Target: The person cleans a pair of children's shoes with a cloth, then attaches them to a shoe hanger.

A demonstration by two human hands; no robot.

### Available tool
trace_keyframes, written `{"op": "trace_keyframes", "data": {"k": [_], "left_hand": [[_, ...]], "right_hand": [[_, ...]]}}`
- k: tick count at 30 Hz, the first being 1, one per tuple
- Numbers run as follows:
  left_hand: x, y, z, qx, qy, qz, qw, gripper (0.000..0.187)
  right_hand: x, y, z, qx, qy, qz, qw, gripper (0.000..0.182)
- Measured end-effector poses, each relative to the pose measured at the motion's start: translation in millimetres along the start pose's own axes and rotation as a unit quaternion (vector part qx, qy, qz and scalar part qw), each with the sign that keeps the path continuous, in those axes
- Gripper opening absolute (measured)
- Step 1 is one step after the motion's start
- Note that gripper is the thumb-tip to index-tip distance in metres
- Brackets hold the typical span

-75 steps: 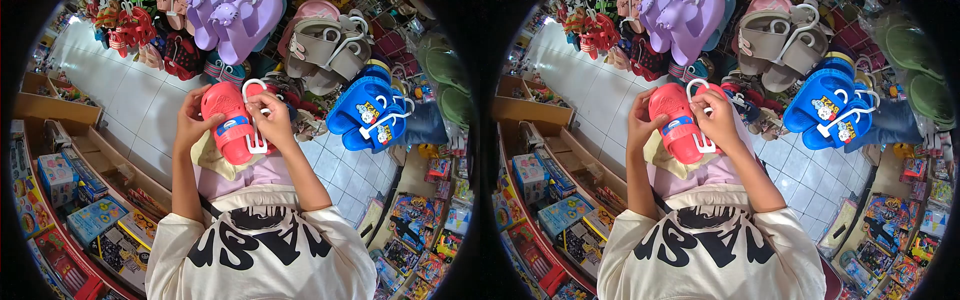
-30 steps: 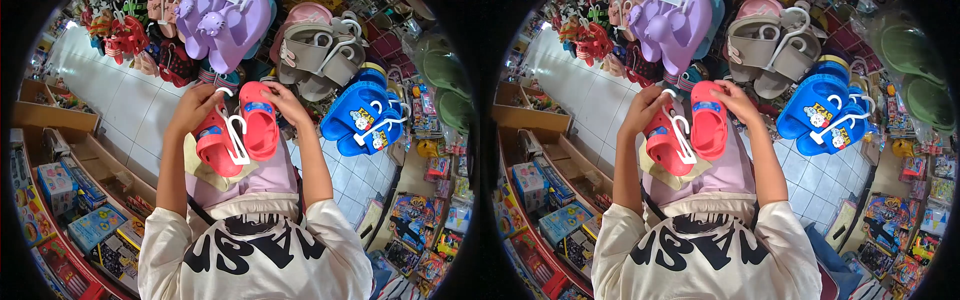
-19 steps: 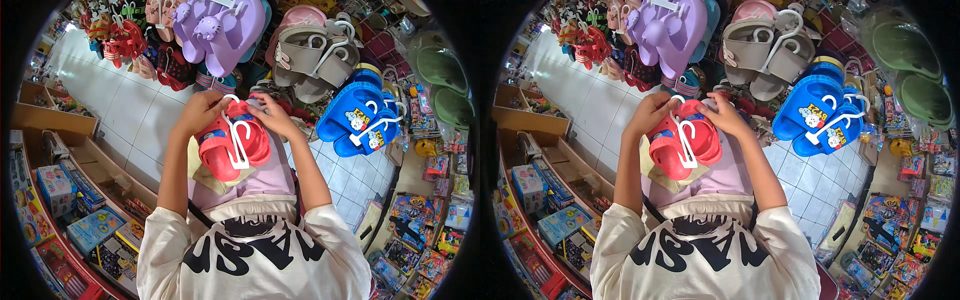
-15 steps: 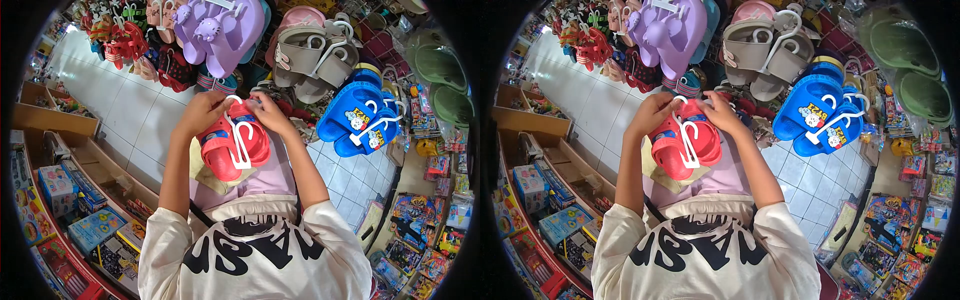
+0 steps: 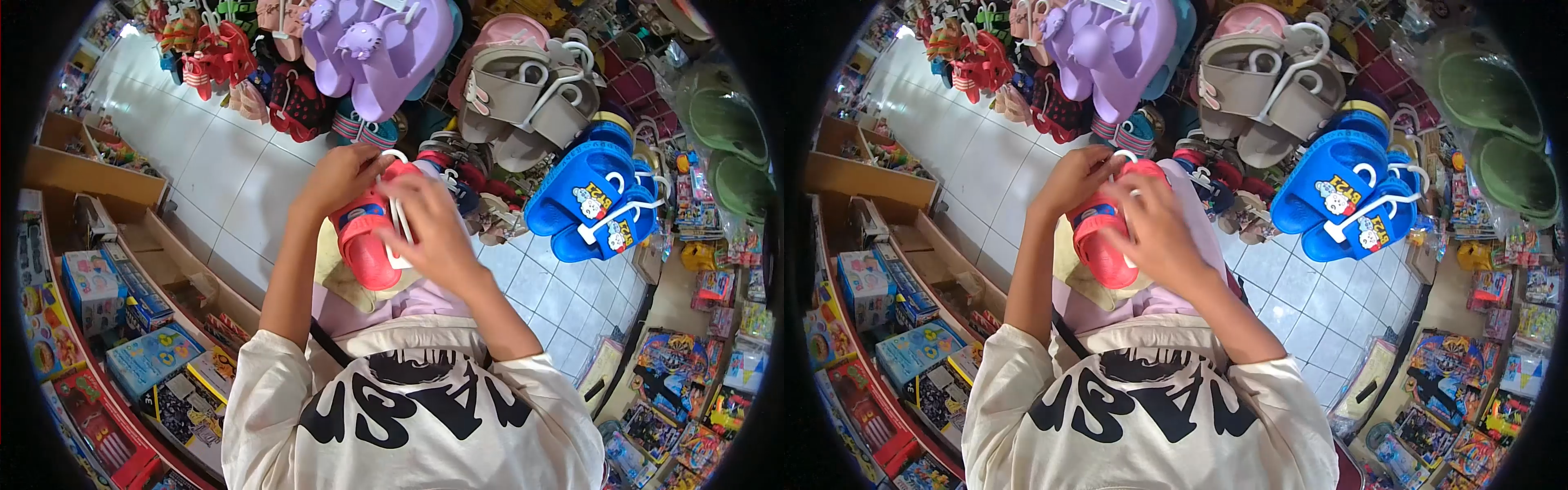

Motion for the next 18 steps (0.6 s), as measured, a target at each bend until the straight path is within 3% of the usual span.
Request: {"op": "trace_keyframes", "data": {"k": [1, 4, 5, 8, 9, 11, 16, 18], "left_hand": [[-0.4, 0.7, -2.9, -0.014, -0.014, 0.001, 1.000, 0.038], [-5.7, -1.5, -2.1, 0.004, -0.011, 0.004, 1.000, 0.037], [-6.2, -4.7, 0.3, 0.016, -0.013, 0.009, 1.000, 0.036], [-6.1, -5.4, -0.4, -0.008, -0.019, 0.030, 0.999, 0.035], [-7.0, -5.0, -2.6, -0.024, -0.031, 0.011, 0.999, 0.034], [-9.4, -5.3, -5.6, -0.056, -0.057, -0.027, 0.996, 0.032], [0.8, -6.3, 1.9, -0.080, -0.011, -0.077, 0.994, 0.028], [4.4, -7.0, 3.6, -0.098, -0.001, -0.079, 0.992, 0.028]], "right_hand": [[-11.5, 5.6, -2.0, -0.030, -0.034, -0.044, 0.998, 0.052], [-64.3, -6.6, 3.3, -0.024, -0.155, 0.118, 0.981, 0.055], [-76.1, -22.4, 7.3, 0.086, -0.190, 0.279, 0.937, 0.053], [-70.2, -34.4, 5.6, 0.130, -0.172, 0.240, 0.946, 0.050], [-66.9, -33.3, 4.2, 0.110, -0.182, 0.230, 0.950, 0.040], [-63.3, -33.9, -0.9, 0.124, -0.204, 0.274, 0.931, 0.034], [-65.4, -42.4, -13.7, 0.132, -0.158, 0.338, 0.918, 0.020], [-62.1, -45.4, -21.8, 0.144, -0.192, 0.385, 0.891, 0.020]]}}
Point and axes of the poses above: each hand's wrist, its own z-axis towards the middle knuckle, its own y-axis out of the back of the hand, x = y × z, the point moved 7 cm from there along z, towards the middle knuckle, and after that the axes turned 14 degrees about x, right-handed, at the moved point
